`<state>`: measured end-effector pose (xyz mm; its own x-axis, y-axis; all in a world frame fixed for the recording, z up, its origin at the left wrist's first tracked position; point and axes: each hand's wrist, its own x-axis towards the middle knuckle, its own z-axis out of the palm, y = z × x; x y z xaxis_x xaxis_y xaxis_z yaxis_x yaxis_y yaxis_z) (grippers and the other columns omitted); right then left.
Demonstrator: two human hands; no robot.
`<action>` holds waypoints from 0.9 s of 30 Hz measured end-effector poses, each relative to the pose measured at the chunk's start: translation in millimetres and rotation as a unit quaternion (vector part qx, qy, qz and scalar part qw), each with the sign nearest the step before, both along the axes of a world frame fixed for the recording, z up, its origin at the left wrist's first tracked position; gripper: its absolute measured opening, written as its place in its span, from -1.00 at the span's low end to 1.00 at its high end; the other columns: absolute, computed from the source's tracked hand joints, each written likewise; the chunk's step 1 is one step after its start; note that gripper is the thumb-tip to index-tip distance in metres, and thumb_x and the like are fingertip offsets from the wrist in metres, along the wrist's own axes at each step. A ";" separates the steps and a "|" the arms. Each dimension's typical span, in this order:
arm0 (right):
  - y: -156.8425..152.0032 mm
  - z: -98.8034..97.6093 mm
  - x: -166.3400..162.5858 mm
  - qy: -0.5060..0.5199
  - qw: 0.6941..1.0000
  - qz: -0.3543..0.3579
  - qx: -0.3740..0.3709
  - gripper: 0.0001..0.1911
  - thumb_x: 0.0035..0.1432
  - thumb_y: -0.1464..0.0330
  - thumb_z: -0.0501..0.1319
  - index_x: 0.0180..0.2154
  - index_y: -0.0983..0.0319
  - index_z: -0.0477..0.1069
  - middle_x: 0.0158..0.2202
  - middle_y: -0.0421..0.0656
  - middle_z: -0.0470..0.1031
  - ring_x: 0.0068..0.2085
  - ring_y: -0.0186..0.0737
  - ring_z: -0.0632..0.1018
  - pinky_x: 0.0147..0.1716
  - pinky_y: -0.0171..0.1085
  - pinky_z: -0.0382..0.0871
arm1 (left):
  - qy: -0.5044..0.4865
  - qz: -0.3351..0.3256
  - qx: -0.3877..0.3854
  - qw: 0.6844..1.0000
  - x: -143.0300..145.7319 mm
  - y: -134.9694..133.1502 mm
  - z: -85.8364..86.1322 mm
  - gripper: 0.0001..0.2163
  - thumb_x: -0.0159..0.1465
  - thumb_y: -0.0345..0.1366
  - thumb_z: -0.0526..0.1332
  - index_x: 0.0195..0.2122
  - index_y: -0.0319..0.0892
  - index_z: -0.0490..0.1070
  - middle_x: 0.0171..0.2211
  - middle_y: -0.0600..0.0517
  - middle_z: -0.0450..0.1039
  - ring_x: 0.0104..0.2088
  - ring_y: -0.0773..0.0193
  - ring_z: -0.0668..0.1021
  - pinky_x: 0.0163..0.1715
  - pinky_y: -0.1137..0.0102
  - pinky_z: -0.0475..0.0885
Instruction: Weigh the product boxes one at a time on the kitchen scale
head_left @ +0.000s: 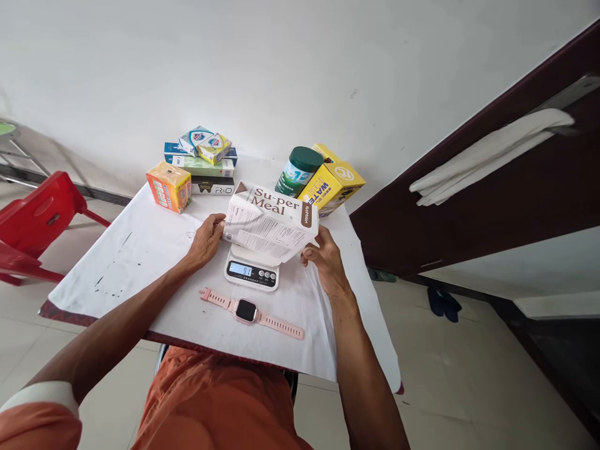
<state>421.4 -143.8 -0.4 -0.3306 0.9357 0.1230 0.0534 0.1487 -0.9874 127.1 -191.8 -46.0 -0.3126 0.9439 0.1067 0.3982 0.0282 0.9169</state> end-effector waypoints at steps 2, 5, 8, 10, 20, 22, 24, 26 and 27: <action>0.7 15.3 -10.6 -0.018 1.000 0.021 0.005 -0.18 -0.13 0.01 0.53 0.16 0.03 0.38 0.10 -0.13 0.54 -0.34 -0.27 0.53 -0.48 -0.27 0.42 | 0.005 0.000 0.002 1.000 -0.6 -0.2 0.5 -0.63 0.38 -0.11 0.03 0.07 -0.19 0.41 0.03 -0.15 0.57 -0.07 0.07 0.57 -0.02 0.18 0.48; 1.7 25.3 -24.9 -0.023 0.999 0.028 0.021 -0.23 -0.15 0.10 0.56 0.11 0.07 0.42 0.08 -0.13 0.57 -0.09 -0.09 0.60 -0.29 -0.20 0.55 | 0.016 0.002 0.009 1.000 -1.6 -0.3 0.1 -0.65 0.37 -0.12 0.03 0.03 -0.19 0.41 0.01 -0.14 0.57 -0.07 0.07 0.57 0.01 0.16 0.47; 2.9 19.5 -29.7 -0.023 0.999 0.002 0.028 -0.31 -0.12 0.10 0.55 0.05 0.09 0.45 -0.03 -0.14 0.61 -0.16 -0.08 0.60 -0.39 -0.22 0.54 | 0.004 0.002 0.012 1.000 -1.4 0.2 -2.4 -0.64 0.37 -0.08 0.04 0.03 -0.18 0.41 -0.03 -0.13 0.58 -0.14 0.10 0.59 -0.03 0.16 0.50; 4.5 13.1 -26.1 -0.015 0.999 -0.042 0.021 -0.36 -0.10 0.08 0.53 0.01 0.11 0.44 -0.17 -0.15 0.61 -0.33 -0.17 0.57 -0.57 -0.29 0.41 | -0.029 -0.002 0.016 0.999 -0.3 0.9 -4.7 -0.61 0.37 -0.03 0.06 0.05 -0.18 0.39 -0.05 -0.14 0.58 -0.18 0.12 0.61 -0.08 0.18 0.52; 34.3 12.9 28.1 0.004 0.960 -0.241 0.140 -0.30 0.00 0.09 0.47 0.12 0.11 0.30 0.00 -0.09 0.53 -0.24 -0.19 0.58 -0.57 -0.37 0.37 | -0.057 -0.013 0.017 0.998 2.6 0.7 -8.5 -0.57 0.39 0.02 0.07 0.09 -0.19 0.36 0.02 -0.19 0.53 -0.14 0.13 0.64 -0.08 0.18 0.55; 41.4 2.6 30.2 -0.016 0.957 -0.263 0.124 -0.28 -0.06 0.07 0.50 0.06 0.15 0.30 -0.02 -0.06 0.53 -0.25 -0.17 0.59 -0.57 -0.36 0.38 | -0.055 -0.013 0.016 0.998 2.4 0.6 -8.4 -0.57 0.38 0.03 0.07 0.09 -0.19 0.36 0.02 -0.19 0.53 -0.14 0.14 0.65 -0.08 0.19 0.55; 48.1 -11.6 26.1 -0.035 0.956 -0.272 0.103 -0.28 -0.10 0.05 0.51 0.01 0.17 0.31 -0.02 -0.04 0.53 -0.26 -0.16 0.59 -0.56 -0.34 0.41 | -0.054 -0.013 0.017 0.998 2.1 0.8 -8.7 -0.57 0.38 0.03 0.07 0.09 -0.18 0.36 0.02 -0.18 0.53 -0.14 0.14 0.65 -0.08 0.20 0.55; 55.2 -25.2 18.0 -0.043 0.959 -0.267 0.086 -0.26 -0.11 0.02 0.50 0.02 0.17 0.31 0.00 -0.03 0.52 -0.23 -0.14 0.59 -0.52 -0.30 0.45 | -0.053 -0.013 0.020 0.998 1.7 1.4 -9.6 -0.57 0.39 0.03 0.07 0.08 -0.18 0.36 0.02 -0.18 0.53 -0.14 0.14 0.65 -0.09 0.20 0.55; 59.4 -30.5 13.5 -0.044 0.960 -0.265 0.081 -0.25 -0.10 0.01 0.49 0.04 0.17 0.30 0.02 -0.02 0.52 -0.20 -0.13 0.59 -0.49 -0.28 0.48 | -0.052 -0.012 0.022 0.998 1.5 1.7 -10.1 -0.58 0.39 0.03 0.07 0.08 -0.18 0.36 0.02 -0.18 0.53 -0.14 0.14 0.65 -0.09 0.20 0.55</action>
<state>434.9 -84.4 -30.8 0.1707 0.9465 0.2739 0.2458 0.2283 -0.9421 128.6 -190.0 -56.1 -0.3008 0.9466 0.1158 0.3000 -0.0213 0.9537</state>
